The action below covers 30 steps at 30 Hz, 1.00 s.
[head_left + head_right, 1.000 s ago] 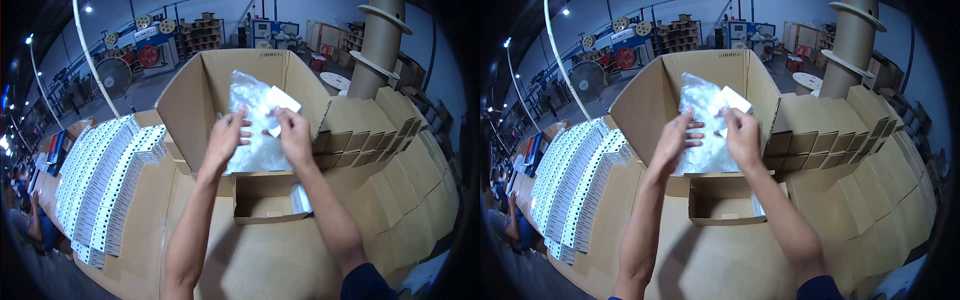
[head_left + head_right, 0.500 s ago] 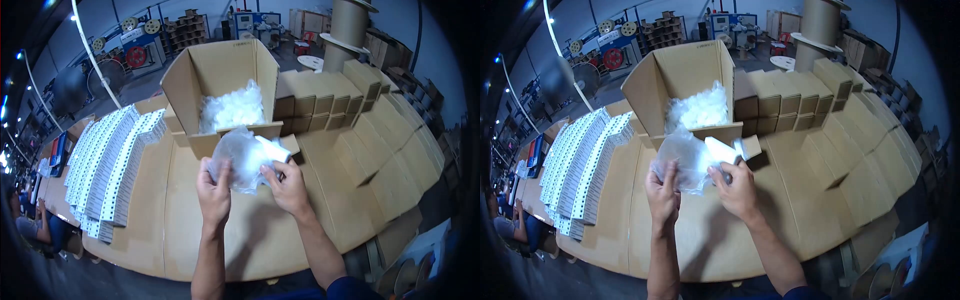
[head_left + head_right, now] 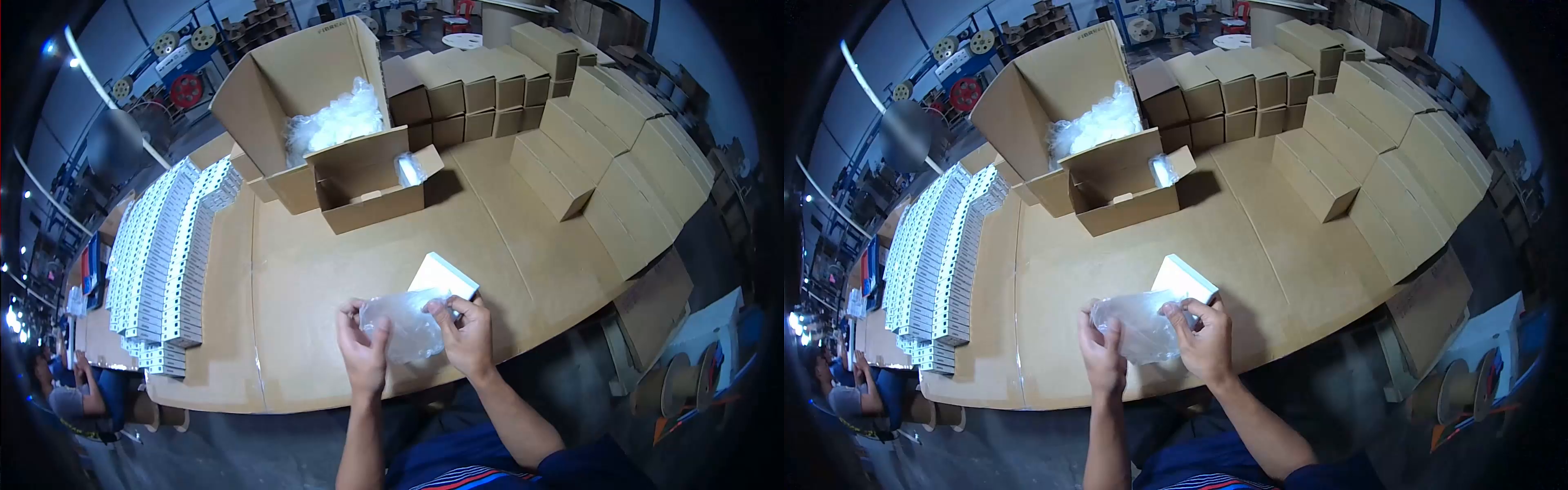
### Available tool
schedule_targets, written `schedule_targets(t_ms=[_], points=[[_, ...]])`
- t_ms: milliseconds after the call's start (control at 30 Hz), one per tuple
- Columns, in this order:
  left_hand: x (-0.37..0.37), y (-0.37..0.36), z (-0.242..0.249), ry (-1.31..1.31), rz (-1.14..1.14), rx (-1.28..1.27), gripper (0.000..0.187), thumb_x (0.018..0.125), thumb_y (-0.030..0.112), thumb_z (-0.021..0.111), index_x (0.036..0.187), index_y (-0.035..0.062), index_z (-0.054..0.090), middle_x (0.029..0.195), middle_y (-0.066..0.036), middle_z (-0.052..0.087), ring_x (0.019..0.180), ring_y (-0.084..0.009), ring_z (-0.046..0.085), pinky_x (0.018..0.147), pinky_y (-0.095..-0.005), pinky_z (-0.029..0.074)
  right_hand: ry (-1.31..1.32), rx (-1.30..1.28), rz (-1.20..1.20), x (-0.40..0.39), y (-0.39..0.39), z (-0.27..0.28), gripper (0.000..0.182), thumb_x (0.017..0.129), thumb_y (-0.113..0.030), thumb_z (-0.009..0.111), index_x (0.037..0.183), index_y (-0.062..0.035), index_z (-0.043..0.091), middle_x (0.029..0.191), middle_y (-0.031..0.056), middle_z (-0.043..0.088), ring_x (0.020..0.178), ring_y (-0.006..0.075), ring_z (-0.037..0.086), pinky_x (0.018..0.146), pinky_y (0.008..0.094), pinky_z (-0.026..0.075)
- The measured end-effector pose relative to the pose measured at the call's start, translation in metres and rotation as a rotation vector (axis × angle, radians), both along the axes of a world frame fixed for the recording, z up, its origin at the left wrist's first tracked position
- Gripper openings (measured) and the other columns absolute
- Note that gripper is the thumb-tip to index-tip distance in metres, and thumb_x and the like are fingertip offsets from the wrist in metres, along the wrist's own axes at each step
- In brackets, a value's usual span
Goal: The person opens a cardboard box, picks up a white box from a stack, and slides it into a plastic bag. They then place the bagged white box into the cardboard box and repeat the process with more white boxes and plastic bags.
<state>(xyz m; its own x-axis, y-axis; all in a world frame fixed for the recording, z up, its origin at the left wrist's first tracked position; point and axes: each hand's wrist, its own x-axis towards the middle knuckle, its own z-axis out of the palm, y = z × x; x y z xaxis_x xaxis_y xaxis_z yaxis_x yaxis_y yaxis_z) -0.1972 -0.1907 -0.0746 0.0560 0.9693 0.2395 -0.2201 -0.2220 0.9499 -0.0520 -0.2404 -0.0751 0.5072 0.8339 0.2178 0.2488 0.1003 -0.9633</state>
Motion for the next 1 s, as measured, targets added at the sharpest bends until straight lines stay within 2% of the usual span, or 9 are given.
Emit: schedule_targets(t_ms=[67, 167, 300, 333, 467, 567, 767, 900, 1000], points=[[0.000, -0.019, -0.008, 0.175, -0.062, -0.082, 0.028, 0.098, 0.004, 0.068, 0.124, 0.0011, 0.057, 0.107, -0.007, 0.063, 0.096, -0.0103, 0.061, 0.077, -0.0241, 0.050, -0.016, 0.027, -0.063, -0.002, 0.000, -0.003, 0.025, 0.099, -0.025, 0.072, 0.091, -0.0013, 0.077, 0.090, 0.0081, 0.064, 0.083, 0.0150, 0.056, 0.073, 0.0286, 0.046], [0.008, -0.027, -0.015, -0.001, 0.014, -0.190, 0.020, 0.106, 0.013, 0.059, 0.119, -0.0014, 0.060, 0.104, -0.004, 0.065, 0.094, -0.0094, 0.060, 0.083, -0.0251, 0.049, 0.035, 0.000, -0.052, -0.002, 0.004, -0.010, 0.026, 0.097, -0.026, 0.074, 0.091, -0.0010, 0.076, 0.093, 0.0102, 0.066, 0.084, 0.0164, 0.057, 0.072, 0.0294, 0.046], [0.015, -0.020, -0.015, 0.046, 0.190, -0.113, 0.015, 0.107, 0.015, 0.056, 0.109, 0.0011, 0.060, 0.092, 0.001, 0.060, 0.081, -0.0054, 0.053, 0.071, -0.0229, 0.044, -0.267, -0.044, 0.197, 0.001, -0.005, -0.008, 0.033, 0.088, -0.031, 0.082, 0.090, 0.0011, 0.073, 0.093, 0.0185, 0.065, 0.088, 0.0276, 0.061, 0.076, 0.0389, 0.049], [0.012, -0.016, -0.017, 0.060, 0.206, -0.113, 0.015, 0.108, 0.016, 0.055, 0.108, 0.0015, 0.060, 0.091, 0.001, 0.060, 0.080, -0.0053, 0.051, 0.070, -0.0228, 0.043, -0.071, -0.244, 0.286, 0.004, -0.008, -0.009, 0.035, 0.088, -0.031, 0.082, 0.085, 0.0025, 0.071, 0.090, 0.0201, 0.064, 0.083, 0.0280, 0.062, 0.074, 0.0392, 0.049], [-0.004, -0.007, -0.030, 0.035, 0.229, -0.140, 0.017, 0.109, 0.018, 0.053, 0.106, 0.0021, 0.057, 0.091, 0.000, 0.059, 0.079, -0.0050, 0.050, 0.066, -0.0218, 0.041, 0.012, -0.236, 0.381, 0.011, -0.007, -0.022, 0.036, 0.090, -0.032, 0.080, 0.085, 0.0033, 0.072, 0.087, 0.0171, 0.063, 0.078, 0.0247, 0.060, 0.070, 0.0367, 0.048], [0.004, -0.004, -0.022, 0.025, 0.194, -0.102, 0.018, 0.110, 0.021, 0.051, 0.111, 0.0027, 0.056, 0.085, 0.004, 0.054, 0.074, -0.0027, 0.045, 0.064, -0.0211, 0.039, -0.007, -0.021, 0.207, 0.003, 0.004, -0.023, 0.033, 0.094, -0.029, 0.077, 0.087, 0.0026, 0.074, 0.091, 0.0130, 0.065, 0.078, 0.0201, 0.058, 0.069, 0.0355, 0.048], [-0.019, -0.006, -0.045, -0.005, 0.066, -0.337, 0.014, 0.106, 0.015, 0.057, 0.113, 0.0054, 0.050, 0.081, 0.003, 0.051, 0.071, -0.0028, 0.045, 0.062, -0.0206, 0.036, 0.098, -0.067, 0.099, 0.006, 0.009, -0.025, 0.030, 0.099, -0.029, 0.072, 0.088, -0.0017, 0.076, 0.090, 0.0079, 0.061, 0.075, 0.0133, 0.049, 0.066, 0.0289, 0.042], [-0.029, 0.004, -0.039, 0.322, 0.431, 0.191, 0.028, 0.098, 0.013, 0.071, 0.112, 0.0072, 0.048, 0.091, -0.001, 0.052, 0.078, -0.0069, 0.046, 0.062, -0.0253, 0.039, -0.034, -0.079, 0.034, 0.008, 0.009, -0.021, 0.029, 0.098, -0.026, 0.072, 0.087, 0.0007, 0.075, 0.092, 0.0116, 0.061, 0.079, 0.0182, 0.054, 0.071, 0.0312, 0.045], [-0.024, 0.009, 0.009, 0.638, 0.378, 0.577, 0.040, 0.080, 0.007, 0.086, 0.114, 0.0059, 0.065, 0.097, -0.006, 0.056, 0.087, -0.0175, 0.054, 0.069, -0.0315, 0.045, -0.135, -0.035, 0.027, 0.003, 0.008, -0.013, 0.026, 0.096, -0.021, 0.073, 0.088, 0.0040, 0.073, 0.101, 0.0173, 0.064, 0.087, 0.0258, 0.061, 0.078, 0.0345, 0.049]])
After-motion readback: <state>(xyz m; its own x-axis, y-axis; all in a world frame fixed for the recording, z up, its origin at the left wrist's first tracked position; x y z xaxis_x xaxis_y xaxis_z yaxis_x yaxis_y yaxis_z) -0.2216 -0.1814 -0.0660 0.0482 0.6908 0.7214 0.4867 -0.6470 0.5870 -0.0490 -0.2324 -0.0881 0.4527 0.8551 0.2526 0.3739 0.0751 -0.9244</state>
